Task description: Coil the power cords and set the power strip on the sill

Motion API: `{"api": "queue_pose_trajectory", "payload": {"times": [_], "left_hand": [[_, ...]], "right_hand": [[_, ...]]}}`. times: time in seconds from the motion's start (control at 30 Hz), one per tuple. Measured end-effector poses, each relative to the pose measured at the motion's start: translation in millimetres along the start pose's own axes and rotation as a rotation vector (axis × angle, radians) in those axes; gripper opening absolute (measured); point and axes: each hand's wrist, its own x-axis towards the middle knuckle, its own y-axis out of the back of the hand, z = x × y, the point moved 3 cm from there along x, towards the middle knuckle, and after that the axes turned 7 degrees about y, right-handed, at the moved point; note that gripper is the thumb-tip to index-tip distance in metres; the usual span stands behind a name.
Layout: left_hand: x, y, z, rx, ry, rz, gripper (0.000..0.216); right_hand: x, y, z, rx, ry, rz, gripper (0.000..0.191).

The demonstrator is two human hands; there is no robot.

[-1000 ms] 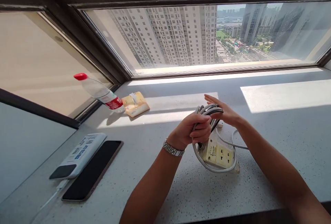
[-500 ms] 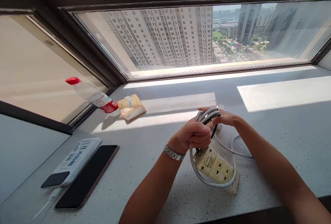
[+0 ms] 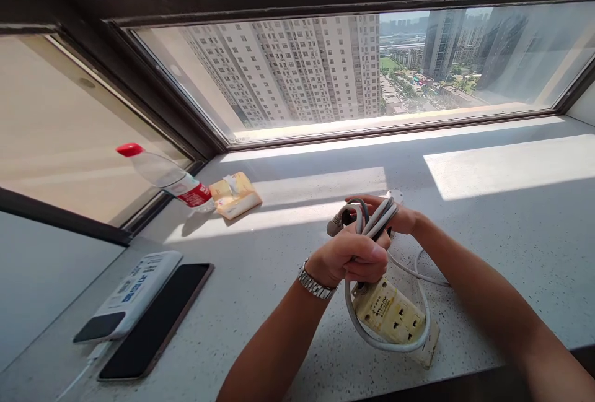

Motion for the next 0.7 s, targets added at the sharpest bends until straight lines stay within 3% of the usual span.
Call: {"api": "queue_pose_trajectory", "payload": {"times": [0.1, 0.23, 0.37, 0.5, 0.7], "left_hand": [[-2.8, -1.1, 3.8, 0.023, -0.049, -0.012, 0.048], [-5.5, -2.4, 6.0, 0.016, -0.032, 0.016, 0.048], [-4.8, -2.1, 4.9, -0.003, -0.007, 0.006, 0.048], [-3.4, -1.2, 2.7, -0.026, 0.005, -0.069, 0.048], [-6.2, -4.2, 0.8, -0.023, 0.028, -0.129, 0.049]], "right_hand": [[1.2, -7.7, -1.8, 0.052, -0.006, 0.082, 0.074], [2.1, -10.4, 3.0, 0.104, -0.021, 0.094, 0.087], [1.7, -4.6, 5.1, 0.1, 0.026, -0.049, 0.089], [-1.5, -0.3, -1.9, 0.016, -0.023, -0.225, 0.083], [-4.1, -5.1, -9.4, -0.026, -0.037, -0.183, 0.066]]}}
